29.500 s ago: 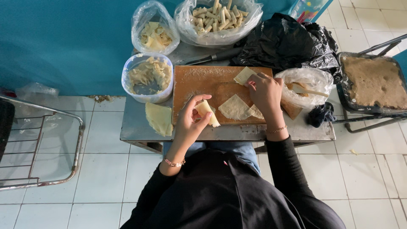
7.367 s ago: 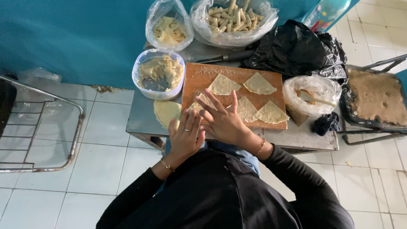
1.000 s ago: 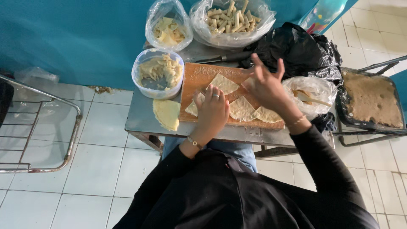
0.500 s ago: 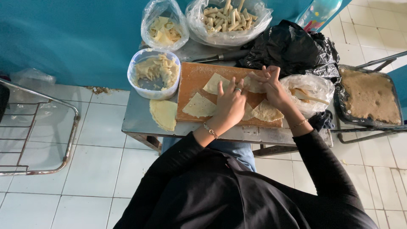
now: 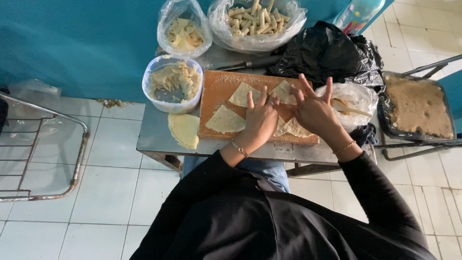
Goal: The person sits at a small table and cuts a thin dough sheet into triangular pieces on a wooden board, arranging the triangles in rows. They then spoon a brown filling from a covered container onto each triangle and fold the dough over the filling by hand, working through the pieces one at a time.
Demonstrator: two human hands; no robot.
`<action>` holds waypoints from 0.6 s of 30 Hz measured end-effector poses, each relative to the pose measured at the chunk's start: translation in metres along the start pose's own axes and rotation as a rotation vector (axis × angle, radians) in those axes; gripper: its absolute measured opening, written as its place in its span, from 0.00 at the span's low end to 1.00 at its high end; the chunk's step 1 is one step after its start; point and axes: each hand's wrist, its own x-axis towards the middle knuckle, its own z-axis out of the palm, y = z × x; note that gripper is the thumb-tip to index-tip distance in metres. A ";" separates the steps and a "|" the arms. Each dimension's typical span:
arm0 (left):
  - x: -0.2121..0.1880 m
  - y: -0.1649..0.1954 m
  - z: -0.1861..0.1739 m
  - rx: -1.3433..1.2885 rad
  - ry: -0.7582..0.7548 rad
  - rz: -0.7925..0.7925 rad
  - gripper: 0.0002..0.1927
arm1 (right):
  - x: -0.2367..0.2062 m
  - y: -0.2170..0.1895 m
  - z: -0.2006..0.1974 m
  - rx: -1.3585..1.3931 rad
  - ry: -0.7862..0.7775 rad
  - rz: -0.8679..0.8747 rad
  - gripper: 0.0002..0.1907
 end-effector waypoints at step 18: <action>-0.002 -0.002 0.010 -0.017 -0.015 0.035 0.11 | 0.003 0.003 0.015 0.145 0.025 -0.163 0.28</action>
